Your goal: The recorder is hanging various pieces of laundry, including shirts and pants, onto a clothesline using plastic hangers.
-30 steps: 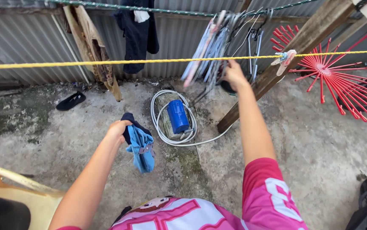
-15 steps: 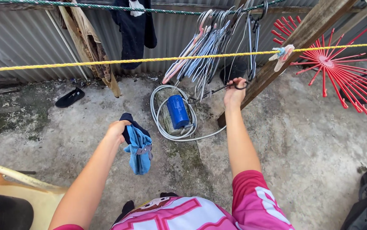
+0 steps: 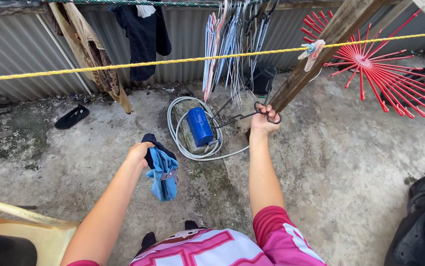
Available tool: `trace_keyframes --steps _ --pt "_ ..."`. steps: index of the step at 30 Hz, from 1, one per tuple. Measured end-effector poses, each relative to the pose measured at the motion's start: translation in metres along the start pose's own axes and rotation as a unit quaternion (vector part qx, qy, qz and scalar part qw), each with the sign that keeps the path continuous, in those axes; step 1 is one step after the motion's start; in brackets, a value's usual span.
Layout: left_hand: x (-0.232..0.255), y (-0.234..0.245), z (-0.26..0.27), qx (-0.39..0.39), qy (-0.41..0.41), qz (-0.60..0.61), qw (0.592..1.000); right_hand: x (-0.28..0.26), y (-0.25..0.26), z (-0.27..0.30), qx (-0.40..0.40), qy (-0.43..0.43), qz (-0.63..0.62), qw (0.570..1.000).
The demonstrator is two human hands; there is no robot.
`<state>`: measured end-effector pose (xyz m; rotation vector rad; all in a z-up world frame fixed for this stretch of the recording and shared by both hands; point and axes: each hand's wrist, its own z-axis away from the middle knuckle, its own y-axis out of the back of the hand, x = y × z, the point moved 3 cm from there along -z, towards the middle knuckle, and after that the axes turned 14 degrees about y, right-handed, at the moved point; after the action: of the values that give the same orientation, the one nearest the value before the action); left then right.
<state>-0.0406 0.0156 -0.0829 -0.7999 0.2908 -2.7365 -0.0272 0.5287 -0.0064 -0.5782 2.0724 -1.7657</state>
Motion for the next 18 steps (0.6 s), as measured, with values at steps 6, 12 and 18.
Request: trace_keyframes --steps 6,12,18 --pt "0.012 -0.017 0.004 -0.03 -0.02 0.016 0.999 -0.024 0.009 0.041 0.338 0.037 0.154 0.928" --pt "0.057 -0.048 0.05 0.038 -0.083 -0.183 0.979 0.009 0.022 0.077 0.023 -0.177 0.479 0.859" --pt "0.1 -0.072 0.108 0.008 -0.147 -0.202 0.968 0.024 -0.113 0.17 -0.28 -0.285 0.463 0.791"
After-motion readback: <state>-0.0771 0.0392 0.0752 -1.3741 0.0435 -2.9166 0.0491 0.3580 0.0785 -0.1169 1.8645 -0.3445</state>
